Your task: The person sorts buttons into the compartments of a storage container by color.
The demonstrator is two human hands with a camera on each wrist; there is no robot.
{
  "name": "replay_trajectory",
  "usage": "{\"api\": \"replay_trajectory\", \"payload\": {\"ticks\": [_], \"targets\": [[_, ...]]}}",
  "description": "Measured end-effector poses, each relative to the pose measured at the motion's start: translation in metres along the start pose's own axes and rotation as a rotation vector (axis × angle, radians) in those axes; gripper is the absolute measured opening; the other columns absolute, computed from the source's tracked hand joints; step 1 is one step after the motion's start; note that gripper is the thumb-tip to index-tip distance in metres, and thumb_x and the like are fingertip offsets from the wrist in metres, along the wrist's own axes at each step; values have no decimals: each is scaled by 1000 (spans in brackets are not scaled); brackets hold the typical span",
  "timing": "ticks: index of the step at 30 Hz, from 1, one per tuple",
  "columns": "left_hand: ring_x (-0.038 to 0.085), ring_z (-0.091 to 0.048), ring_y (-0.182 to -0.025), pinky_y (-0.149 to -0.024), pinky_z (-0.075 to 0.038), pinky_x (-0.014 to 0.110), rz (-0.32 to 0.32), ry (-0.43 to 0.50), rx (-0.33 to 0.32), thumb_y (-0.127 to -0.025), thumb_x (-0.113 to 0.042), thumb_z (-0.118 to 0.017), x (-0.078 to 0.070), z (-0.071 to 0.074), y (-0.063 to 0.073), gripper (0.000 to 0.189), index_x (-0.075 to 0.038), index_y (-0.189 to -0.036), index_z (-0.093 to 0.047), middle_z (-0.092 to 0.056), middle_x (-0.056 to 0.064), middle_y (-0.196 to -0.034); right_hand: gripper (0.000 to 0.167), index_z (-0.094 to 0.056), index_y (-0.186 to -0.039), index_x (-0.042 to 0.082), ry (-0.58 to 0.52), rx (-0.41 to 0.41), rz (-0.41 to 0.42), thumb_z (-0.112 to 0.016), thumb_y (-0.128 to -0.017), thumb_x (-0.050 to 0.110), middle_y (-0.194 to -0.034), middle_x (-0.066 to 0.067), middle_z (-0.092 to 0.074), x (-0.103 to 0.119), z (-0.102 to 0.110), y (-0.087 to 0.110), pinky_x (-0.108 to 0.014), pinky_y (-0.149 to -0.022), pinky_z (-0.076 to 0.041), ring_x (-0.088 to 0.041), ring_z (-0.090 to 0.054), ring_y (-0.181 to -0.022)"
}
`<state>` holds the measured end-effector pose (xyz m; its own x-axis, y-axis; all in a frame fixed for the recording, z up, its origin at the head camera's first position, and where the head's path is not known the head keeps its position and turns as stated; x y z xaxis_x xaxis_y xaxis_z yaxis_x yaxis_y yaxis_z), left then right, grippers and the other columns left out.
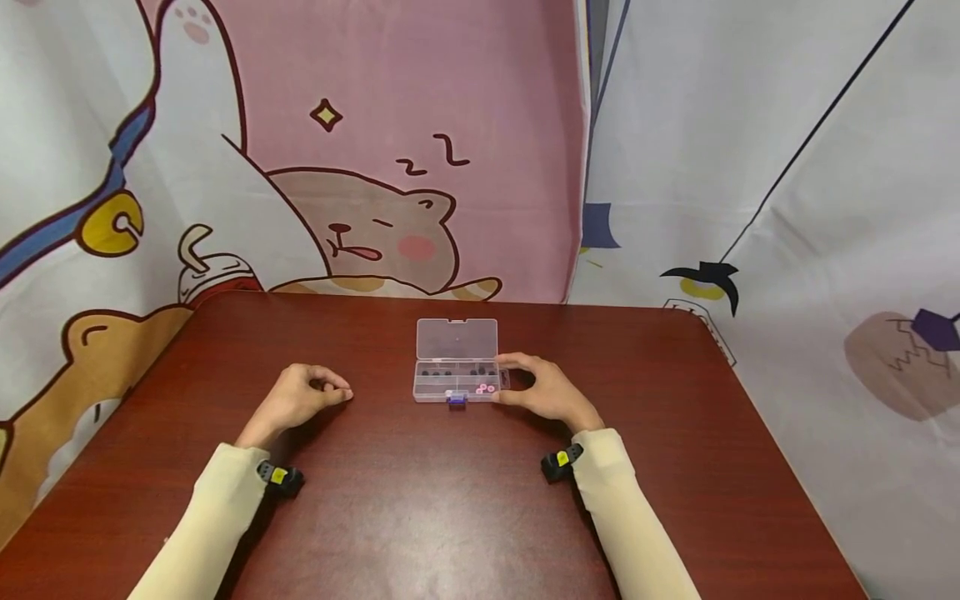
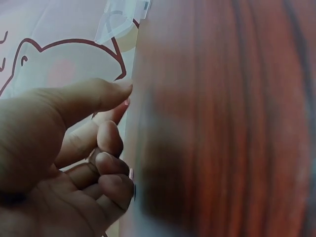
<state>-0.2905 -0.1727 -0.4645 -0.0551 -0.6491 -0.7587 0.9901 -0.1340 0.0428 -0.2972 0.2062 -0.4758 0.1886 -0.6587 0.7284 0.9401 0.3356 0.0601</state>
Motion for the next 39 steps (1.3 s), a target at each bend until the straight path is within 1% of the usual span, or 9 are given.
{"api": "replay_trajectory", "payload": {"ticks": [3, 9, 15, 19, 22, 29, 33, 39], "targets": [[14, -52, -68, -59, -40, 23, -45, 16, -13, -87, -15, -82, -6, -2, -1, 5, -11, -87, -80, -62, 1, -74, 67, -59, -142, 34, 0, 3, -2, -84, -82, 48, -146, 0, -60, -1, -2, 0, -62, -115, -38, -29, -51, -138], [11, -53, -67, -57, -41, 20, -152, 50, -53, -84, -12, -83, -20, -5, -3, 7, -8, -89, -80, -66, 2, -76, 65, -58, -141, 35, 8, 3, -5, -84, -83, 47, -146, 1, -60, -3, -4, 1, -62, -114, -38, -29, -51, -138], [12, -52, -65, -58, -42, 20, -210, 57, -89, -84, -10, -84, -31, -9, -4, 5, -11, -87, -80, -64, 2, -75, 65, -59, -141, 35, 7, 4, -7, -84, -83, 46, -146, 1, -60, -5, -5, 0, -61, -115, -39, -28, -52, -138], [13, -53, -66, -58, -42, 20, -233, 63, -113, -84, -11, -85, -37, -11, -7, 5, -12, -86, -80, -63, 1, -75, 65, -59, -142, 33, 2, 4, -4, -84, -83, 45, -146, 0, -60, -5, -4, 0, -61, -114, -39, -28, -52, -137], [13, -53, -66, -58, -42, 20, -241, 69, -118, -84, -12, -85, -41, -14, -11, 6, -13, -86, -80, -62, 1, -75, 66, -59, -142, 32, -6, 0, -5, -85, -82, 45, -145, 0, -61, -3, -2, 0, -60, -114, -39, -28, -53, -136], [14, -52, -67, -58, -41, 20, -261, 85, -113, -85, -13, -84, -55, -22, -15, 5, -12, -86, -80, -61, 1, -75, 66, -59, -141, 33, 18, -2, 2, -84, -82, 48, -144, 1, -61, -2, 0, -1, -60, -114, -40, -28, -53, -136], [12, -52, -66, -58, -41, 19, -279, 98, -108, -83, -11, -85, -64, -28, -17, 5, -12, -86, -80, -61, 1, -74, 67, -59, -142, 33, 18, -6, 0, -84, -82, 48, -145, 0, -61, 0, 1, -1, -62, -114, -39, -30, -52, -137], [12, -52, -65, -58, -40, 19, -326, 116, -94, -82, -8, -84, -77, -37, -21, 5, -8, -86, -81, -60, 1, -72, 67, -59, -141, 34, 6, -3, -18, -85, -81, 49, -145, 1, -61, -2, 1, -2, -62, -115, -38, -30, -51, -139]]}}
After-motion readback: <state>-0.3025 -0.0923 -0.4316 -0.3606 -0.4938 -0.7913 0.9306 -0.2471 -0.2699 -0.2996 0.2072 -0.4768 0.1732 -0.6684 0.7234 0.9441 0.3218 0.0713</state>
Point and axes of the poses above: each hand's wrist, its own y-axis away from the middle knuckle, its own z-axis out of the back of the hand, x = y × z, the point moved 9 cm from there along -y, towards the middle knuckle
